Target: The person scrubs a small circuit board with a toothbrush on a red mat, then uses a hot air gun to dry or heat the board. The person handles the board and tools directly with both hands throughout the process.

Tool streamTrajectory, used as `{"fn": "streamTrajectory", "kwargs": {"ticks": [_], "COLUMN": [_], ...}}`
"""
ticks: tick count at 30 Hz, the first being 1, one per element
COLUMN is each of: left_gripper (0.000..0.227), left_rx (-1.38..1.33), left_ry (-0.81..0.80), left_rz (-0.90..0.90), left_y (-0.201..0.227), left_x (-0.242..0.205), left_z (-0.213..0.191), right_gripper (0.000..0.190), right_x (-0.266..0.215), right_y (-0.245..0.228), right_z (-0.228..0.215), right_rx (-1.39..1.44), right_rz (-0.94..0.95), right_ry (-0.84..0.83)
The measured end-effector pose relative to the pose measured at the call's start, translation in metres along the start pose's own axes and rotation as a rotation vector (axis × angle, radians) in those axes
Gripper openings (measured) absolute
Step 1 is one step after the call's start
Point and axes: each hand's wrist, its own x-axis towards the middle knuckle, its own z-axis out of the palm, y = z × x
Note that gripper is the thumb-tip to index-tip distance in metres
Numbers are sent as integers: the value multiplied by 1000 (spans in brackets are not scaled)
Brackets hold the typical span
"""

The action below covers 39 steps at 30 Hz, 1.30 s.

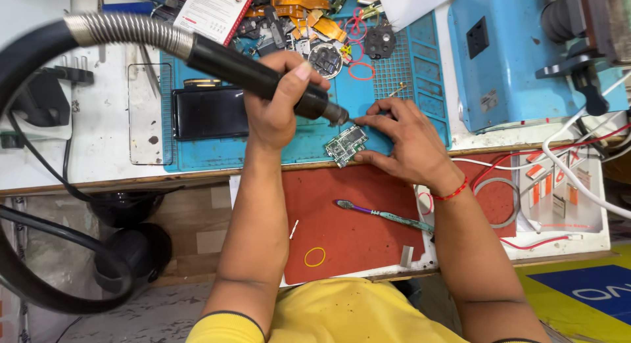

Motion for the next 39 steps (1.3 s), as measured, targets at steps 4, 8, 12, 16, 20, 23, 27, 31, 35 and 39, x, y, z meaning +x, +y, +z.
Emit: {"fn": "streamTrajectory", "kwargs": {"ticks": [4, 8, 12, 16, 20, 23, 27, 31, 35, 39], "left_gripper": [29, 31, 31, 31, 30, 30, 29, 31, 32, 33], "left_rx": [195, 129, 98, 98, -85, -67, -33, 0, 79, 198], "left_ry": [-94, -87, -133, -21, 79, 210, 144, 85, 63, 125], "left_rz": [102, -2, -26, 43, 48, -10, -32, -5, 10, 87], "left_y": [11, 7, -4, -18, -26, -31, -33, -31, -26, -25], "left_x": [12, 12, 9, -15, -33, -44, -47, -47, -49, -48], "left_z": [-1, -7, -11, -1, -1, 0, -1, -2, -2, -1], "right_gripper": [58, 54, 54, 53, 58, 59, 53, 48, 45, 40], "right_x": [3, 3, 1, 2, -1, -9, -8, -7, -9, -9], "right_y": [-5, -2, 3, 5, 8, 10, 14, 14, 16, 13], "right_z": [-1, 1, 7, 11, 6, 7, 11, 15, 11, 9], "right_rx": [-133, -82, 19, -64, -12, 81, 9, -40, -84, -74], "right_rz": [-161, -50, 52, 30, -20, 55, 10, -39, -109, -109], "right_ry": [51, -7, 83, 132, 85, 80, 115, 110, 80, 84]}}
